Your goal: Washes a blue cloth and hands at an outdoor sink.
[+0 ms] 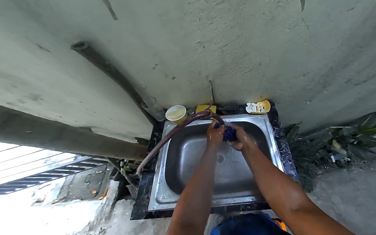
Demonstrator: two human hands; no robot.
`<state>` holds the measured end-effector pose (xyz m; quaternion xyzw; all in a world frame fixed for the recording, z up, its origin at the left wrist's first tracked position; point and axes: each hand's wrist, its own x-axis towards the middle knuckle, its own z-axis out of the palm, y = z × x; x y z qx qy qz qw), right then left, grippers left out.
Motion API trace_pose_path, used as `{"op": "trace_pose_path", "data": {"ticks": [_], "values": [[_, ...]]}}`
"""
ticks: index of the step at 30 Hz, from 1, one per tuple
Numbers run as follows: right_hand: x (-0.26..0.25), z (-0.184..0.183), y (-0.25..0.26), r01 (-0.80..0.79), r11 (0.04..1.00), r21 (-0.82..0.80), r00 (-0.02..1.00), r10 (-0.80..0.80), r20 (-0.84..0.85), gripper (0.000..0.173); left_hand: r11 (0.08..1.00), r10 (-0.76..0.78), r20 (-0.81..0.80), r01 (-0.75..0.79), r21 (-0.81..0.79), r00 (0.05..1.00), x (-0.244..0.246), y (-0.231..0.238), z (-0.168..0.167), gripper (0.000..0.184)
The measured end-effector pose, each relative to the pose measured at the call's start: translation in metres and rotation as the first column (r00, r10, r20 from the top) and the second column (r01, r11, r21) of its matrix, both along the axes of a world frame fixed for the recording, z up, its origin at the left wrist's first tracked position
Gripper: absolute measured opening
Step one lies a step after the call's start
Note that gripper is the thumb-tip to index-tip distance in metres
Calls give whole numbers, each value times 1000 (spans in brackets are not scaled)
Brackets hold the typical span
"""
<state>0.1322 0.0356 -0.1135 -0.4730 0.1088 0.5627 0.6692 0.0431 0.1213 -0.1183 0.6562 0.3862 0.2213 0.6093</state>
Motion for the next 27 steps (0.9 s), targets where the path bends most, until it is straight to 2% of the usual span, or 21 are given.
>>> {"op": "trace_pose_path", "data": {"ticks": [2,4,5,6,8,10,12,14,16,18,24,27], "values": [[-4,1,2,6,1000,1,1000,-6,19,30,974,141,81,-124,-192,987,-1,-5,-23,40],[-6,-4,3,3,1000,22,998,-4,58,30,887,223,196,-116,-447,955,2,-15,-34,40],[-6,-8,3,7,999,37,996,-10,85,30,850,241,236,-88,-519,941,3,-18,-32,38],[-6,-10,3,15,999,40,992,-20,122,30,847,242,251,-78,-526,937,4,-19,-27,33],[-4,-16,-2,1,1000,-16,982,2,191,34,929,154,173,-83,-360,973,5,-18,-16,25],[-2,-13,-11,-67,994,-84,983,81,168,39,996,-6,33,9,-94,999,4,-13,-5,22],[0,-2,-16,-96,990,-100,993,103,64,38,969,-204,-80,213,122,976,3,-4,5,19],[4,2,-17,-81,995,-53,995,78,-56,41,893,-357,-159,386,233,921,3,1,13,15],[8,0,-16,-59,998,-1,992,58,-110,44,846,-432,-154,458,271,889,5,2,17,13],[8,-1,-11,-35,999,21,993,37,-116,44,841,-456,-133,475,258,880,8,1,20,14],[-8,-6,4,35,997,68,988,-24,-151,48,928,-362,-53,365,73,931,14,0,33,11],[-15,-8,9,142,982,125,970,-113,-215,45,924,-336,-40,337,178,941,11,-2,26,14]]}}
